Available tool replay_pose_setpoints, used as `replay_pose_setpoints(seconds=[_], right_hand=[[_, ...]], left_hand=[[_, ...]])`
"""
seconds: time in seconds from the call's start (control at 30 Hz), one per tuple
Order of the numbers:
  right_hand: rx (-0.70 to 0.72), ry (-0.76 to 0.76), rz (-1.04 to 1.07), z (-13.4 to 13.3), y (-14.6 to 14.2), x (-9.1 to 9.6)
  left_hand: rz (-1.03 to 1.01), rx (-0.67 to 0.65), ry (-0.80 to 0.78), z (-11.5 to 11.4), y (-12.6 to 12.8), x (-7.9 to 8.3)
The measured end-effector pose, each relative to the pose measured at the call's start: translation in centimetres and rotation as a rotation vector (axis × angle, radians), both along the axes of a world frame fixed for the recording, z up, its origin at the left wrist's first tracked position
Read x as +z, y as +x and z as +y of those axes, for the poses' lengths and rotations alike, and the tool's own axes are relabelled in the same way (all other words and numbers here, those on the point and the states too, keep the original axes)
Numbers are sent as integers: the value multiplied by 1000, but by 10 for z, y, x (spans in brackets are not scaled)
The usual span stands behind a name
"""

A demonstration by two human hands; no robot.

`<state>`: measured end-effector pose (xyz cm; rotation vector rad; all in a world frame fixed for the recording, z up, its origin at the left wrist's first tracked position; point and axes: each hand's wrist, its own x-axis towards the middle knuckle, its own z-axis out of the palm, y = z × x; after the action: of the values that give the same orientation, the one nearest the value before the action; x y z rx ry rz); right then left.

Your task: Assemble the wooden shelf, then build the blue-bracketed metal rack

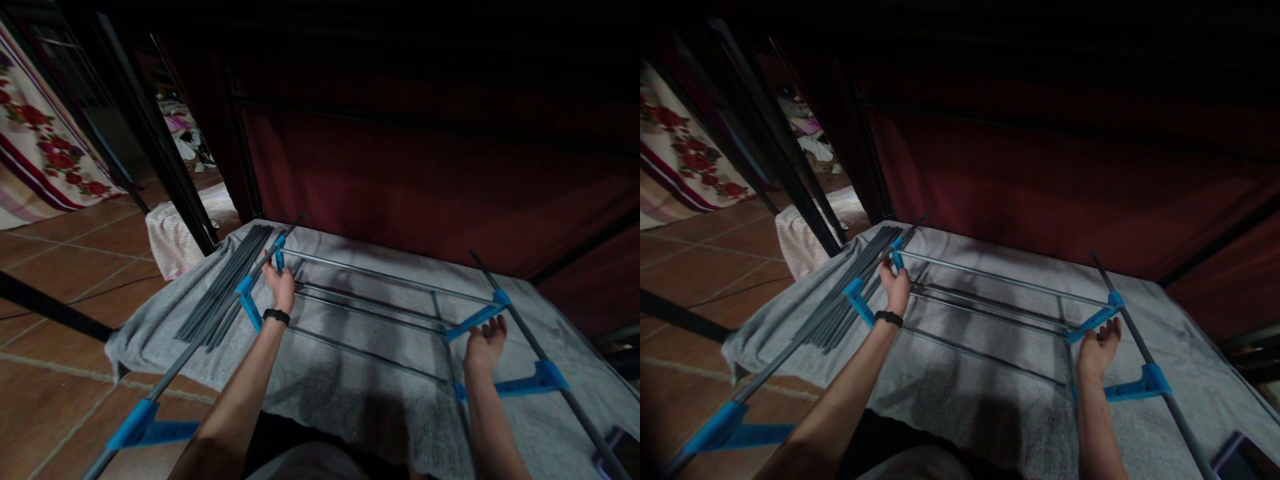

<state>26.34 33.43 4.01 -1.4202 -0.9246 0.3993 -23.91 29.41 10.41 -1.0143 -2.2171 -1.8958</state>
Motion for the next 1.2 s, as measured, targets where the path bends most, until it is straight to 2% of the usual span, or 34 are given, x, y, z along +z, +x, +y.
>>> replay_pose_setpoints(seconds=[0.13,0.23,0.37,0.53,0.67,0.9,1.03,1.2], right_hand=[[-23,107,69,1,-7,27],[12,156,106,0,-12,39],[26,154,121,-2,-15,45],[-4,100,87,-5,-18,48],[-3,118,119,-3,-23,50],[11,146,146,4,-27,46],[22,140,140,5,-23,44],[71,147,136,7,-7,39]], left_hand=[[-93,-79,170,8,-1,20],[-188,-86,300,13,-2,22],[-198,-73,440,19,-4,20],[-215,-64,480,30,-7,22],[-234,-27,478,37,-9,19],[-194,-33,600,42,-9,19],[-181,-17,560,42,-8,20],[-108,-104,485,34,-10,21]])
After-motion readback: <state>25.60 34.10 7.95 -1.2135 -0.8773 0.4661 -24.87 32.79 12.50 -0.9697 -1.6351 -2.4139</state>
